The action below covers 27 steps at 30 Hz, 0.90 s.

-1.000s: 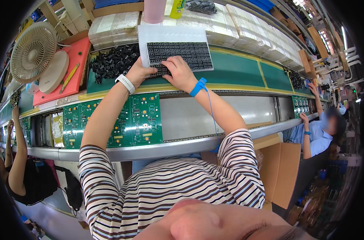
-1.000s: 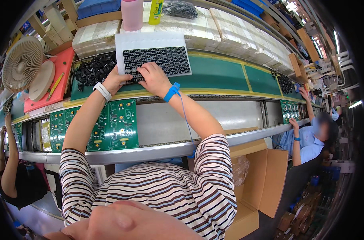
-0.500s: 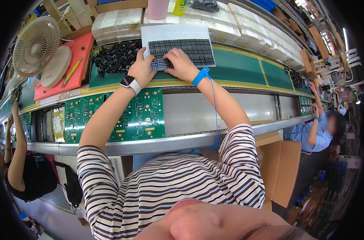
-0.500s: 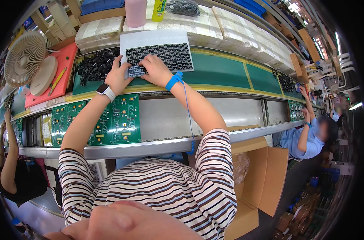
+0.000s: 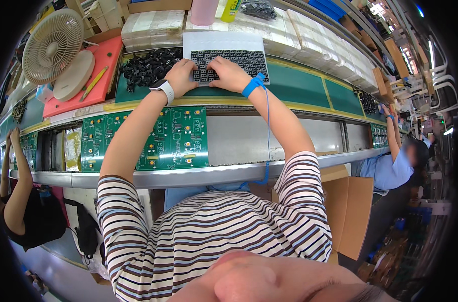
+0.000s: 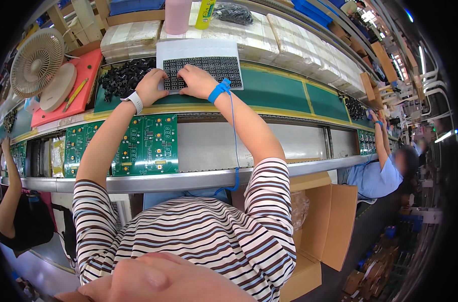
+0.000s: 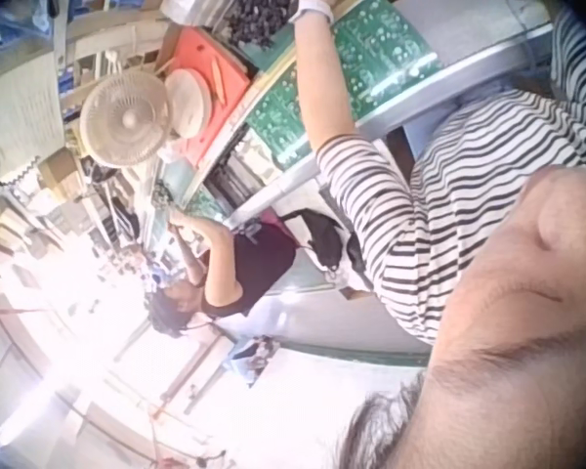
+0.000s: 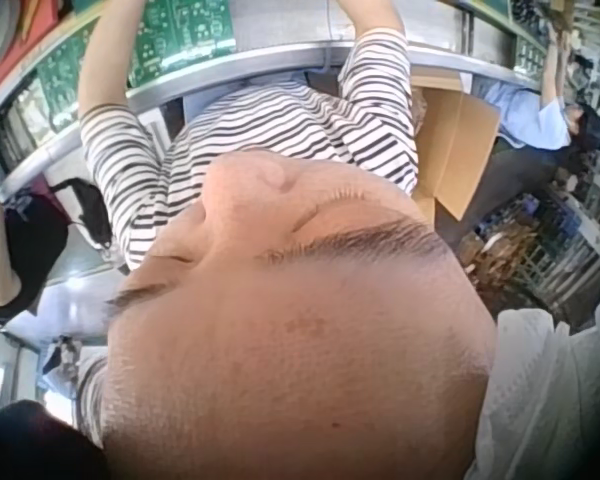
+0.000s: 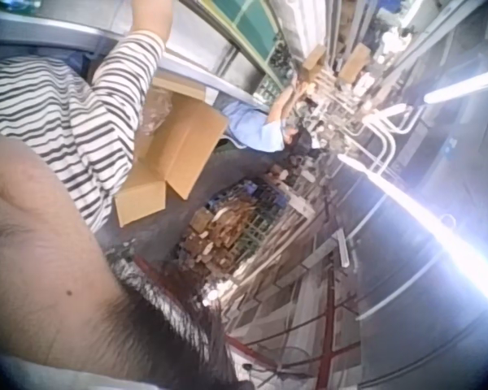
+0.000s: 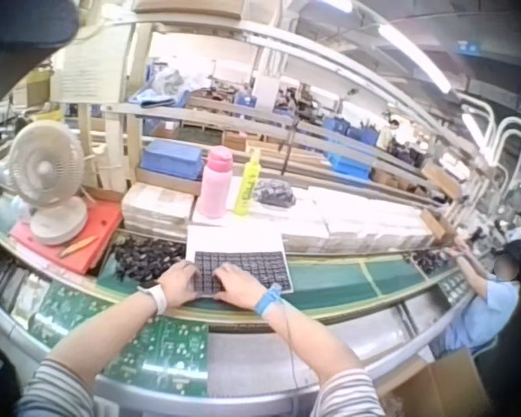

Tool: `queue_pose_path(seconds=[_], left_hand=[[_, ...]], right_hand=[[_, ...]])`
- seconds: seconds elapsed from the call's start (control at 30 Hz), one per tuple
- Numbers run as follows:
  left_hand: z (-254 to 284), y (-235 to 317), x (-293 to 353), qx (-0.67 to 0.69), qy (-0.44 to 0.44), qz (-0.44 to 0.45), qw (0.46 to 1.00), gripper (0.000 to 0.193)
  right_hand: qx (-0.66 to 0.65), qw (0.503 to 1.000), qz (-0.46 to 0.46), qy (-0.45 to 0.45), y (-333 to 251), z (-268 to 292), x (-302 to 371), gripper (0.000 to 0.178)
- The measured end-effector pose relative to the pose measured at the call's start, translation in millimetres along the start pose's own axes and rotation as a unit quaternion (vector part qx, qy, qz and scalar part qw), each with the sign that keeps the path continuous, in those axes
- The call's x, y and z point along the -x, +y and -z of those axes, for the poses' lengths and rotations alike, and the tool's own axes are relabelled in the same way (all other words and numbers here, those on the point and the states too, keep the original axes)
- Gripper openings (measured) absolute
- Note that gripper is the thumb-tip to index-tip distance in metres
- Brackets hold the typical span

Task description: Assemble and check components on a PCB on a factory production line.

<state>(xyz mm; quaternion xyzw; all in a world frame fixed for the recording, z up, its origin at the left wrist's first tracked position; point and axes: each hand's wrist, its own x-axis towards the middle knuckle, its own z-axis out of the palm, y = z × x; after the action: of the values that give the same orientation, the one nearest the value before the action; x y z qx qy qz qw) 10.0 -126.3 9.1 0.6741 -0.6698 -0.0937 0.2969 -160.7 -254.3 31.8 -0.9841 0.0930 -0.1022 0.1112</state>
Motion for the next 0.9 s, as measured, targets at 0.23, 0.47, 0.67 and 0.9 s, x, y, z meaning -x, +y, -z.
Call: queue_pose_path(seconds=[0.23,0.47,0.67,0.9], left_hand=[[24,31,37,0.093,0.040,-0.005,0.995,0.052],[37,38,86,0.141,-0.012,-0.018,0.990,0.047],[31,44,114,0.072,0.021,-0.006,0.997,0.039],[14,57,140,-0.011,0.045,-0.004,0.999,0.040]], right_hand=[[-0.047,0.998,0.023,0.027,-44,16,15,0.045],[-0.143,0.986,0.069,0.048,-92,11,39,0.042],[-0.122,0.991,0.029,0.050,-113,-7,46,0.040],[-0.107,0.986,-0.062,0.113,-142,-39,72,0.041]])
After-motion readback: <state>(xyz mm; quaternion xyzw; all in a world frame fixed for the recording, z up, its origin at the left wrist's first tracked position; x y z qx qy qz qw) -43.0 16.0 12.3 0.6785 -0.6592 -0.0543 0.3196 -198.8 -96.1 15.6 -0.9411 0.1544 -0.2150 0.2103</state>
